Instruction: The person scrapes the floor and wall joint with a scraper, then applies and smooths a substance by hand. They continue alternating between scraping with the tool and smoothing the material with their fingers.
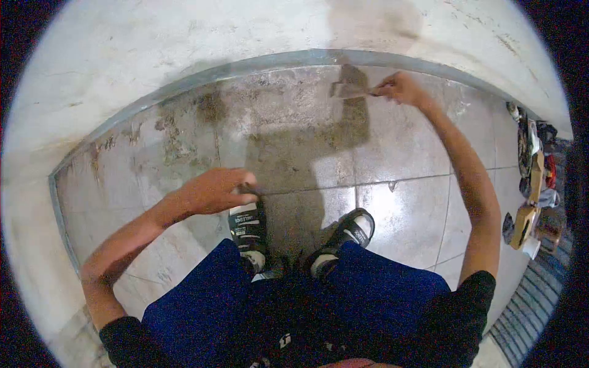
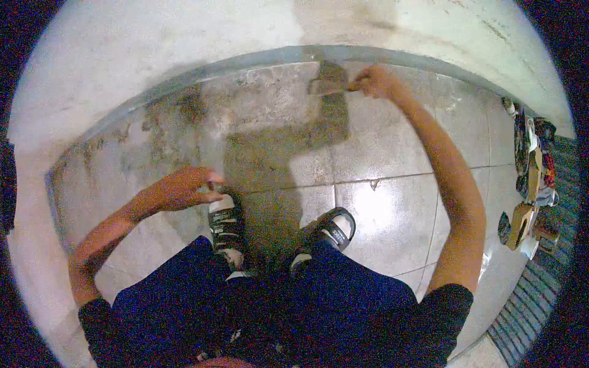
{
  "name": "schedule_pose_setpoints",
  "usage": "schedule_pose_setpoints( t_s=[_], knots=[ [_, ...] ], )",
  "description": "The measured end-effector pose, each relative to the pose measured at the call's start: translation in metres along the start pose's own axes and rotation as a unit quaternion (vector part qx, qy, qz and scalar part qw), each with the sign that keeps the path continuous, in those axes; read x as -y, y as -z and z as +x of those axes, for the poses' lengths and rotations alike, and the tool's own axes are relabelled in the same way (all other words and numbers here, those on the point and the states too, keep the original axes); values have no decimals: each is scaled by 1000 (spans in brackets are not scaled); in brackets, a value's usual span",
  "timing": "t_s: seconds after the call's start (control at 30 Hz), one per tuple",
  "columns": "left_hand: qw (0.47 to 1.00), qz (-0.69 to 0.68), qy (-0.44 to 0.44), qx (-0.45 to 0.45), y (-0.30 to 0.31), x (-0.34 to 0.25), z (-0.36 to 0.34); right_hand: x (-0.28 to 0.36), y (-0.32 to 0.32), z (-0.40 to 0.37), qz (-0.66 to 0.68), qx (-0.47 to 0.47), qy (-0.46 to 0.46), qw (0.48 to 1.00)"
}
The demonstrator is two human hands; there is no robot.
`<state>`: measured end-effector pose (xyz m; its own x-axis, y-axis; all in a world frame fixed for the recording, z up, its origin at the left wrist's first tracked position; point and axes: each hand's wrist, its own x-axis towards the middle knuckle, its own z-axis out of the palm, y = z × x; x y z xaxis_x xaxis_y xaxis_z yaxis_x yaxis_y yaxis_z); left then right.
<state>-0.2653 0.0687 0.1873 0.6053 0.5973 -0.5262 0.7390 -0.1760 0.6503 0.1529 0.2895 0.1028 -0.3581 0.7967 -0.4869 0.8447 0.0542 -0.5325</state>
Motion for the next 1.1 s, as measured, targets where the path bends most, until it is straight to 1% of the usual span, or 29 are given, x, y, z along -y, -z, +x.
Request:
schedule_pose_setpoints(
  t_s=[0.07,0.13,0.17,0.23,0.27,0.3,0.33,0.37,0.43,0.5,0.53,0.57,0.6,0.63,0.7,0.8,0.83,0.87,0.9,0.93,0.97,1.0,1.07,1.1],
  knots=[
    [997,-57,50,-1,9,-1,-28,-50,20,-14,13,16,-73,997],
    [987,-83,139,-7,8,12,-51,-89,34,-35,-55,77,-80,992],
    [978,-94,185,-12,9,18,-63,-91,27,-42,-50,78,-124,988],
    [969,-70,235,-16,-2,35,-76,-87,24,-55,-47,68,-203,976],
    [964,-56,258,-23,-5,42,-77,-86,19,-43,-79,77,-71,991],
    [962,-43,267,-30,-6,37,-76,-83,0,-32,-59,66,-19,996],
    [966,-42,255,-15,-9,38,-72,-80,-20,-21,-41,56,34,997],
    [970,-43,241,-1,-13,42,-64,-64,-41,-9,27,19,7,999],
    [978,-41,205,14,-18,42,-51,-25,-67,3,26,-5,-18,999],
    [985,-36,167,20,-20,40,-45,-9,-46,-5,0,32,-7,999],
    [986,-50,161,5,-21,43,-44,-3,-35,-6,-12,53,0,999],
    [986,-64,156,-9,-21,49,-45,-18,-19,-13,38,69,7,997],
    [985,-77,151,-23,-22,55,-49,-36,-4,-21,29,45,-20,998],
    [983,-58,173,-30,-23,61,-55,-56,9,-29,22,22,-47,998],
    [976,-15,211,-42,-22,70,-64,-101,36,-34,-117,58,-145,981],
    [972,-17,234,-31,-16,65,-66,-90,44,-38,-148,76,-211,963],
    [975,-14,217,-41,-17,65,-64,-97,34,-21,-324,135,24,936],
    [978,-11,201,-53,-19,64,-61,-127,5,15,-307,100,135,937],
    [981,-9,184,-66,-21,62,-56,-110,-14,20,-251,76,152,953],
    [984,-10,173,-45,-21,59,-49,-92,-34,24,-196,53,172,964],
    [987,-11,161,-27,-19,56,-39,-22,-43,5,-103,43,98,989],
    [989,-11,148,-8,-16,55,-33,-2,-34,-4,-94,62,69,991],
    [989,-56,135,-34,-12,48,-31,20,-25,-8,-79,106,15,991],
    [987,-78,130,-49,-11,47,-33,-17,-12,3,-165,133,171,962]
  ],
)
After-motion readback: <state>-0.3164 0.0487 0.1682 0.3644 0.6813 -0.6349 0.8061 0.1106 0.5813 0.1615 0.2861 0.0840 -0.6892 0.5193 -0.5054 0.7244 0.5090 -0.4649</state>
